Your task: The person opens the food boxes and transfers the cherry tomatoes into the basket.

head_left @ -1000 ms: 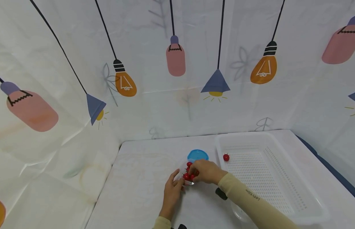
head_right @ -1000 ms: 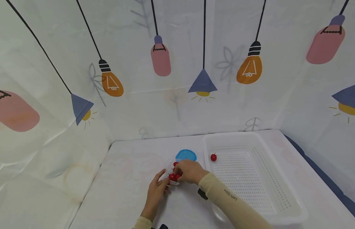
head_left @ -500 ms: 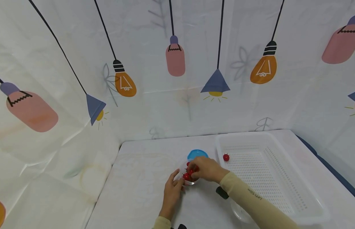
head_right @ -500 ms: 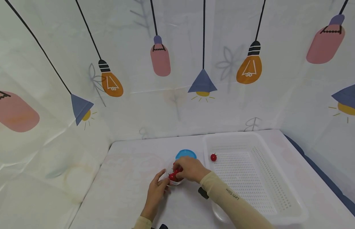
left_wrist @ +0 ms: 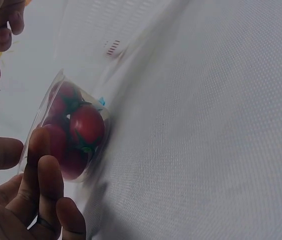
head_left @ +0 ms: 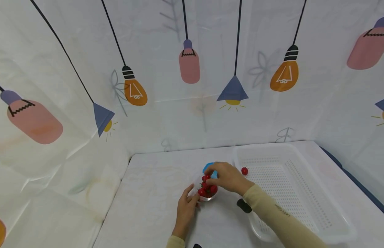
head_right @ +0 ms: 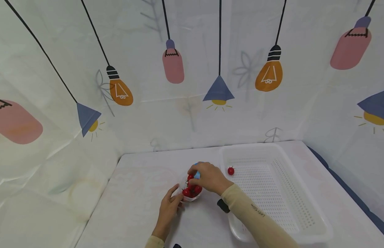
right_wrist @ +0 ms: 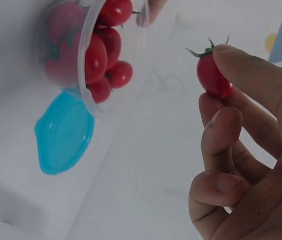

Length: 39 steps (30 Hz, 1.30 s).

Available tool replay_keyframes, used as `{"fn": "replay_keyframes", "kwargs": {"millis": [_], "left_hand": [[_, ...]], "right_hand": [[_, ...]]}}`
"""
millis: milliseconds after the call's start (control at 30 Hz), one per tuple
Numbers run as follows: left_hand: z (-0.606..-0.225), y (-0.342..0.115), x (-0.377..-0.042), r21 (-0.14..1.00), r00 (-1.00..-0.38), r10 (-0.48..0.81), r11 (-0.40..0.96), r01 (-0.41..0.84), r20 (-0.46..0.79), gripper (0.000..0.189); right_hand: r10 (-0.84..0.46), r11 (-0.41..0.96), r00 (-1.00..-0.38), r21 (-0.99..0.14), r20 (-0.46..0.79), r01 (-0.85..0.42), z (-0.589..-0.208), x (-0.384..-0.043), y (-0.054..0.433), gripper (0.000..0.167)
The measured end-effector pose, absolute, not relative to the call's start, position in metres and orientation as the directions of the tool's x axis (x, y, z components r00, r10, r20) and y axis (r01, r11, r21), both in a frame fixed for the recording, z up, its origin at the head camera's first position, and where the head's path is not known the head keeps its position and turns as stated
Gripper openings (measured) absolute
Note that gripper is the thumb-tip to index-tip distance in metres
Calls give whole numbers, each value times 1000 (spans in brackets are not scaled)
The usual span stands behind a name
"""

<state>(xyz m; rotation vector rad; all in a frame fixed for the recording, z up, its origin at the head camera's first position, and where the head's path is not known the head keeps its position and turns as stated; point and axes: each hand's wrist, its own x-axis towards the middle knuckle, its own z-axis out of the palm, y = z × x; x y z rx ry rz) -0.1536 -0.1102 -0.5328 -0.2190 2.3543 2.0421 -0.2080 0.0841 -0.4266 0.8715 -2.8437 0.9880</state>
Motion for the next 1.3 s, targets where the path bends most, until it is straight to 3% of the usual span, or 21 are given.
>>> {"fn": "replay_keyframes", "kwargs": {"millis": [167,500,1300], "left_hand": [[-533,-110,-155,985,-992,-94,140,-102,-90,51],[-531,-109,-155,978,-989,-101,172,-120,-103,53],[-532,-109,-156,976,-988,-104,175,-133,-116,54]], "right_hand": [[-450,638,-873,-616,189,-462,-418,-209,93,26],[-379,649,-883,-601,277,-467,-401,-215,114,29],[-185,697,-924,-618,336,-364,-411,-229,192,35]]}}
